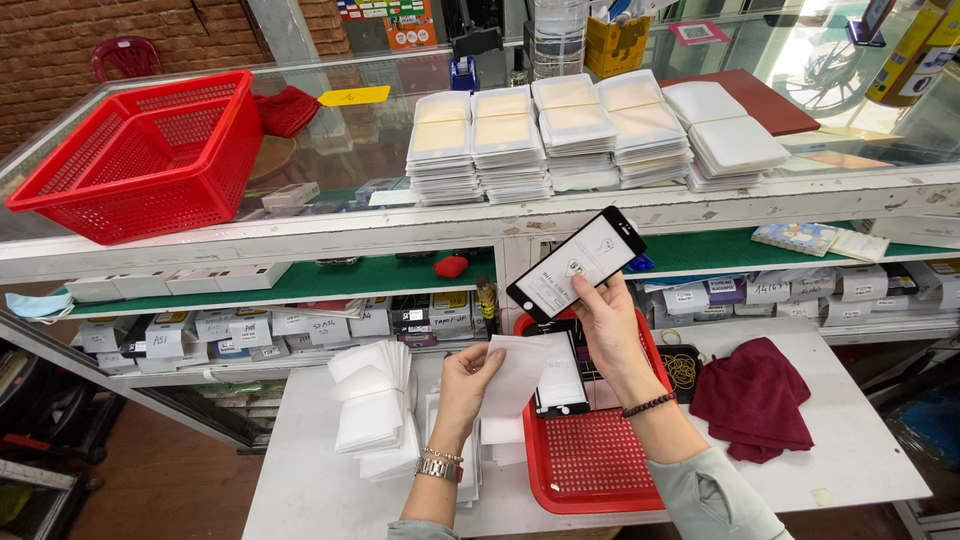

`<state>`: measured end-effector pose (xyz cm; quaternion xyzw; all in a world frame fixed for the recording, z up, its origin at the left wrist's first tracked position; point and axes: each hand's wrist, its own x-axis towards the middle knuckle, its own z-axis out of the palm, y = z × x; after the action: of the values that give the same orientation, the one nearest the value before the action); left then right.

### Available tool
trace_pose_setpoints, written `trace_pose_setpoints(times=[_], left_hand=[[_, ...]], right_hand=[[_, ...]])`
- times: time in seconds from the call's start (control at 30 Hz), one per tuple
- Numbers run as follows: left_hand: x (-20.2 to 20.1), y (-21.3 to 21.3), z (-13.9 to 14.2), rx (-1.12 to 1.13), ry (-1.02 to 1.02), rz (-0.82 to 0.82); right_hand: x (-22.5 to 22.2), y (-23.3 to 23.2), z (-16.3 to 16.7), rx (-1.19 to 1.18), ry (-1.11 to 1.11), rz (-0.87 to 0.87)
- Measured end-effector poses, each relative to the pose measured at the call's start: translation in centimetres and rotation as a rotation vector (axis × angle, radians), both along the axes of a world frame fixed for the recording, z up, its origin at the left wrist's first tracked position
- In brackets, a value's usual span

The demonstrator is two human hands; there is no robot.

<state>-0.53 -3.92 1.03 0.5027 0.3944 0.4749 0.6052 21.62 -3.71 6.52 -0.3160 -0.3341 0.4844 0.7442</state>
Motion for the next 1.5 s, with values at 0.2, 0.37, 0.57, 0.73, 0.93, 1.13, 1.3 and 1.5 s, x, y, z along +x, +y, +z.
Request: trace_pose_setpoints(times=[0.2, 0.37, 0.57, 0.73, 0.93, 1.13, 1.3, 1.5], left_hand=[[0.4, -0.9, 0.9, -0.023, -0.017, 0.034], [0.3, -0.9, 1.2, -0.014, -0.026, 0.051], [0.4, -0.9, 1.4, 0.030, -0.010, 0.061], [0.3, -1.1, 1.6, -0.025, -0.075, 0.052], [-0.3, -0.9, 1.6, -0.050, -0.071, -0.010], [-1.1, -0.9, 1.5, -0.090, -0.047, -0.049], [-1.2, -0.4, 1.4, -0.075, -0.096, -0.018], [-1.6, -0.4, 0.6, -0.085, -0.036, 0.011]], right_hand=[[-2.0, -1.1, 0.3, -0.069, 0.000, 0.030], [-2.5, -1.7, 0.6, -0.029, -0.003, 0.026], [-2.4, -1.6, 0.2, -0.024, -0.002, 0.030], [-2.3, -1.9, -0.5, -0.014, -0.081, 0.043], [-1.6, -2.1, -1.0, -0.175, -0.329, 0.112], [0.6, 0.3, 1.0, -0.174, -0.574, 0.326], [-1.3, -0.1, 0.8, -0.291, -0.732, 0.431], [-1.4, 0.8, 0.9, -0.127, -0.671, 0.165]])
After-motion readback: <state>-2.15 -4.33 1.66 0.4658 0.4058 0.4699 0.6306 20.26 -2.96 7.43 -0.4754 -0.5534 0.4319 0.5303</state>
